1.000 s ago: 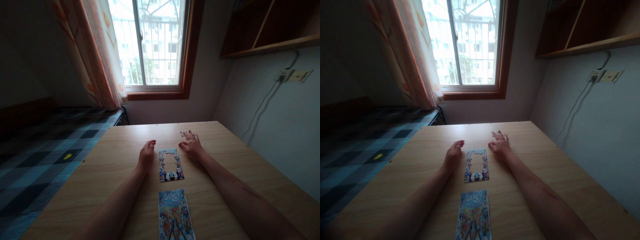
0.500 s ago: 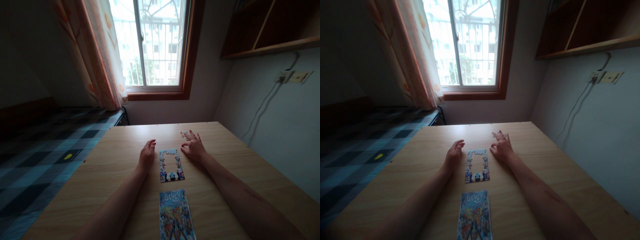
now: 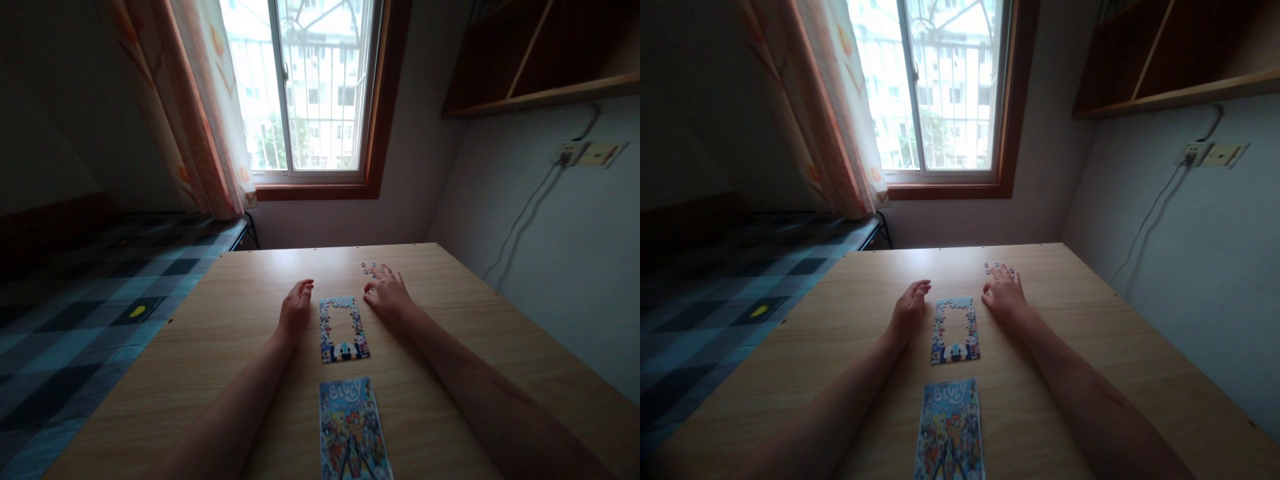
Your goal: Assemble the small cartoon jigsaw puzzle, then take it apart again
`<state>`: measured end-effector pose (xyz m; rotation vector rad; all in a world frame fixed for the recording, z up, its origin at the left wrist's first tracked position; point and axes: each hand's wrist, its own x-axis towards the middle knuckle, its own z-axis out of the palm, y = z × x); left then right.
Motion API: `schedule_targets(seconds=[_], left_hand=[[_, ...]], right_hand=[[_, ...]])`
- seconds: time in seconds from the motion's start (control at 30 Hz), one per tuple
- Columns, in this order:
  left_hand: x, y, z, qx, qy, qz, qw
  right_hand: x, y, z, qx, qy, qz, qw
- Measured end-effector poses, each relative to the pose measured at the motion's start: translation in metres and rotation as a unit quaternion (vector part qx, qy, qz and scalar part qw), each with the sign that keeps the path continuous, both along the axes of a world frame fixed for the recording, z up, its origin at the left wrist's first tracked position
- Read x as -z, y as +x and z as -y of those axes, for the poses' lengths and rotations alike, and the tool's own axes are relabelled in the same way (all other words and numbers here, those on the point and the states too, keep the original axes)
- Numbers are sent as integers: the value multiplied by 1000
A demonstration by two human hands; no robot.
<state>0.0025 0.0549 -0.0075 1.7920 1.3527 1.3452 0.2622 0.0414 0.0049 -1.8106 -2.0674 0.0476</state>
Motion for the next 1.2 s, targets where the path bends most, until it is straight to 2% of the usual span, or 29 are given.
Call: schedule_targets(seconds=[0.2, 0.37, 0.47, 0.6, 0.67, 0.77, 0.93, 1.07, 1.13, 1.2], left_hand=[[-4, 2, 2, 2, -5, -20, 1000], [-7, 4, 5, 21, 20, -88, 996], [-10, 5, 8, 31, 72, -142, 987], [-11, 7, 13, 55, 137, -176, 973], [-11, 8, 15, 69, 166, -187, 966], [-11, 9, 15, 86, 193, -202, 956], [-10, 10, 17, 110, 206, -217, 948], [-12, 13, 20, 125, 223, -226, 940], [-13, 14, 22, 127, 224, -235, 937], [-14, 14, 22, 122, 216, -242, 938]], right_hand=[[-7, -7, 2, -52, 70, -44, 995], [-10, -24, 3, -140, 85, -195, 967], [-2, -35, 4, -177, 37, -310, 933], [11, -44, 3, -160, -64, -499, 849], [14, -46, 3, -158, -93, -547, 817], [12, -46, 4, -161, -135, -575, 791], [5, -47, 10, -172, -181, -569, 784], [6, -47, 9, -186, -195, -568, 778], [8, -47, 7, -192, -195, -562, 781], [9, -47, 5, -197, -183, -543, 795]])
